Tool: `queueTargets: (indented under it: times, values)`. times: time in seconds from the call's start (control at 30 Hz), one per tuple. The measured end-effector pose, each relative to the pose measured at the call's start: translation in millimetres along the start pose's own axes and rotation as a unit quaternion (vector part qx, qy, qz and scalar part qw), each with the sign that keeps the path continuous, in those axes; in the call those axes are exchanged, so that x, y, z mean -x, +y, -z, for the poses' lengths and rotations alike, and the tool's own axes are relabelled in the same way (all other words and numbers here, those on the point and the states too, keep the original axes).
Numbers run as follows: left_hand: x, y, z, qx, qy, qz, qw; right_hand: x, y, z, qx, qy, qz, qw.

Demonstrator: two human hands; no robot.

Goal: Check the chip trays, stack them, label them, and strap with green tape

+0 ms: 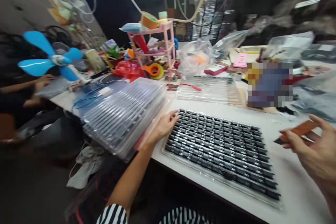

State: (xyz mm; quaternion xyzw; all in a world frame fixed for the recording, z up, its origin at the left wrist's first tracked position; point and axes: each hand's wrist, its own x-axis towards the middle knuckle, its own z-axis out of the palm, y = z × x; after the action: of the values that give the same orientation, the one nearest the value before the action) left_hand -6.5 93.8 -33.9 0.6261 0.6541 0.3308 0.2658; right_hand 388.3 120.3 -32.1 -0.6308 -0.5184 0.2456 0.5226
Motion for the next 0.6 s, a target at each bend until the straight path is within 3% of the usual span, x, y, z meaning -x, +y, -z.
queueTargets:
  times: [0.07,0.2,0.33,0.5,0.6]
  values:
    - [-15.1,-2.1,-1.3,-0.008,-0.006,-0.008,1.0,1.0,4.4,9.4,0.018,-0.007,-0.013,1.0]
    - [-28.0,-4.2,-7.5,-0.035,-0.003,-0.02,0.999,-3.8,9.2,7.3,0.046,-0.002,-0.029,0.999]
    - [-22.7,-7.8,-17.0,-0.058,-0.024,-0.027,0.998,-7.1,15.1,6.2,0.042,-0.015,-0.03,0.999]
    - [-15.9,-12.0,-22.9,-0.099,-0.092,-0.053,0.989,-6.8,19.8,7.2,0.065,-0.033,-0.034,0.997]
    - [-16.0,-11.9,-23.8,-0.111,-0.09,-0.049,0.988,-6.8,22.8,6.8,0.075,-0.028,-0.033,0.996]
